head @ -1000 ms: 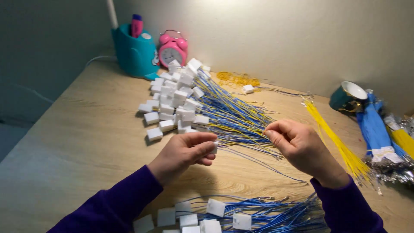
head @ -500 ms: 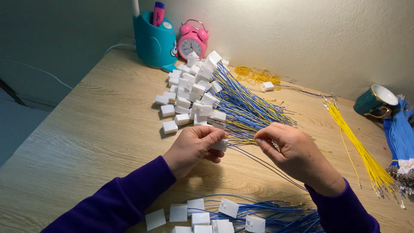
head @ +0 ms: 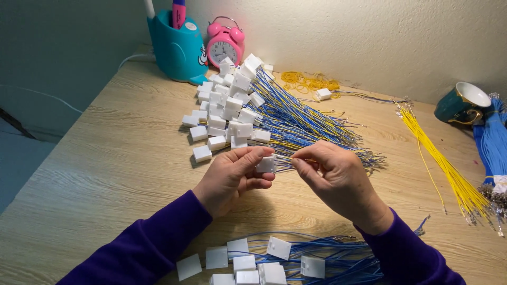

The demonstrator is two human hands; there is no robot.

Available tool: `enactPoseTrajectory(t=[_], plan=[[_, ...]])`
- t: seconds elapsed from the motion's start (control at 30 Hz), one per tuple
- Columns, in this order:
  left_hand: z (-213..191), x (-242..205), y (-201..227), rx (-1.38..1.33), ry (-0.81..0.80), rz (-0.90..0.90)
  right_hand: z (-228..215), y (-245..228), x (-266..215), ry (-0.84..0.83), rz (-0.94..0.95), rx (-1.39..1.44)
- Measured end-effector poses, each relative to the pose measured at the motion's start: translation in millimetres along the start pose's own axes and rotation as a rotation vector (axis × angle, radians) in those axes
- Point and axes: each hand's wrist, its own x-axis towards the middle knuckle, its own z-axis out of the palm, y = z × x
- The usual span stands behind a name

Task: The person inserts blue and yellow wires into small white plastic blocks on a wooden table. They handle the wires and blocks by hand, repeatedly picking up a block and threading a wire into it before placing the assembled unit back on the table.

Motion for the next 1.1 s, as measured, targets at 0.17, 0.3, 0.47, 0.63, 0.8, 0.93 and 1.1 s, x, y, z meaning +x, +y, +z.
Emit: enactPoseTrajectory(t=[0.17, 0.3, 0.47, 0.63, 0.8, 0.93, 1.1], plan=[[-6, 2, -1, -0.058, -0.057, 0.003, -8, 1, 2, -0.001, 0.063, 0.034], [-8, 3, -2, -0.076, -0.099, 0.007, -9, -1, 2, -0.028, 0.093, 0.030], [-10, 2, -3, -0.082, -0.133, -0.007, -12, -5, 2, -0.065, 0.113, 0.036], [-11, 2, -4, -0.101, -0.158, -0.009, -15, -3, 1, -0.098, 0.111, 0.018], [-12, 3, -5, -0.109, -0.169, -0.013, -18, -5, 2, -0.117, 0.111, 0.026], [-11, 3, -6, -0.098, -0.169, -0.008, -19, -4, 2, -0.134, 0.098, 0.008], [-10, 3, -4, -0.086, -0.166, -0.009, -17, -6, 1, -0.135, 0.076, -0.018]])
